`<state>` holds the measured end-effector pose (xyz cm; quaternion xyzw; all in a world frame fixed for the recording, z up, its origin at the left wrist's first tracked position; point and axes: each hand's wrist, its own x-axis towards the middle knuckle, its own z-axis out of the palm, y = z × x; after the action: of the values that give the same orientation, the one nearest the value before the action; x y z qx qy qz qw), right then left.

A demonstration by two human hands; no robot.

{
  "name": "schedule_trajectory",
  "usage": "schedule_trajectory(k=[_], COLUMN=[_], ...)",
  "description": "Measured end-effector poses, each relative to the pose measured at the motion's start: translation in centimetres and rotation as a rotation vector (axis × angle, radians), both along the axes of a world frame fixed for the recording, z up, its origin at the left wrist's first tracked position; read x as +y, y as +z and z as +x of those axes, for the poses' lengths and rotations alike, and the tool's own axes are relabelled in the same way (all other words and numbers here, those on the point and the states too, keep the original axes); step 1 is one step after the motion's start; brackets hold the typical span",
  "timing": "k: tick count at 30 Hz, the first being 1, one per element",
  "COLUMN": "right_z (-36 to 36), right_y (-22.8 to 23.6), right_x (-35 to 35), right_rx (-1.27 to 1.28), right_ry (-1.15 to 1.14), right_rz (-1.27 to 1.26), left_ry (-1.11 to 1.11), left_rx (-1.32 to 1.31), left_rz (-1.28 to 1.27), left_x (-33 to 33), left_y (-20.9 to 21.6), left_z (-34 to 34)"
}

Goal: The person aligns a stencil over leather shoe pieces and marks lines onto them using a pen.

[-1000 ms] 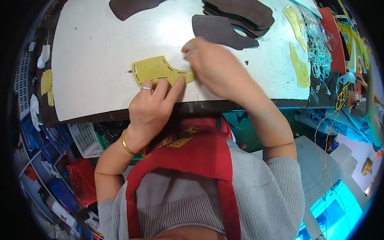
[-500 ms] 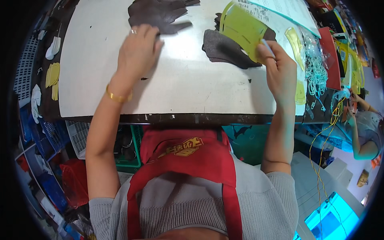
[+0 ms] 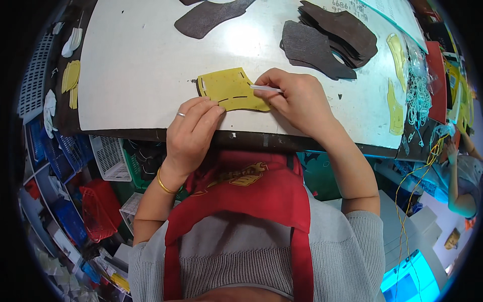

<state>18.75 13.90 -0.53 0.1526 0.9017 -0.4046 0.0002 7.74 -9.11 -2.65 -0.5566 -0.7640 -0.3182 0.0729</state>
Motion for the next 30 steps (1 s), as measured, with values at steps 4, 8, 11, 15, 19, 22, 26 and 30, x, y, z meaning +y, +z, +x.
schedule_trajectory(k=[4,8,11,15,19,22,26,30], right_z=[-0.5,-0.9,-0.5,0.9,2.0,2.3,1.9,-0.1], right_y=[0.3,0.1,0.4,1.4,0.8,0.8,1.1,2.5], right_x=[-0.6,-0.1,1.2,2.9,1.8,1.3,1.8,2.7], right_rx=[0.023,0.042,0.009,-0.09,0.035,0.043,0.144,0.42], right_ry=[0.02,0.045,0.033,-0.107,-0.122,-0.107,-0.098,-0.057], right_rz=[0.105,0.106,0.045,-0.107,0.031,0.19,0.376,0.452], left_ry=[0.005,0.006,0.002,0.014,-0.039,-0.061,-0.061,-0.072], left_rx=[0.006,0.119,0.165,0.241,0.255,0.27,0.255,0.286], left_rz=[-0.034,-0.121,-0.223,-0.387,-0.366,-0.346,-0.359,-0.28], left_x=[0.1,0.6,1.0,1.3,1.8,2.0,2.3,2.9], left_y=[0.5,1.3,2.0,2.3,2.4,2.1,2.5,1.4], left_z=[0.4,0.7,0.7,0.9,1.1,1.3,2.2,3.6])
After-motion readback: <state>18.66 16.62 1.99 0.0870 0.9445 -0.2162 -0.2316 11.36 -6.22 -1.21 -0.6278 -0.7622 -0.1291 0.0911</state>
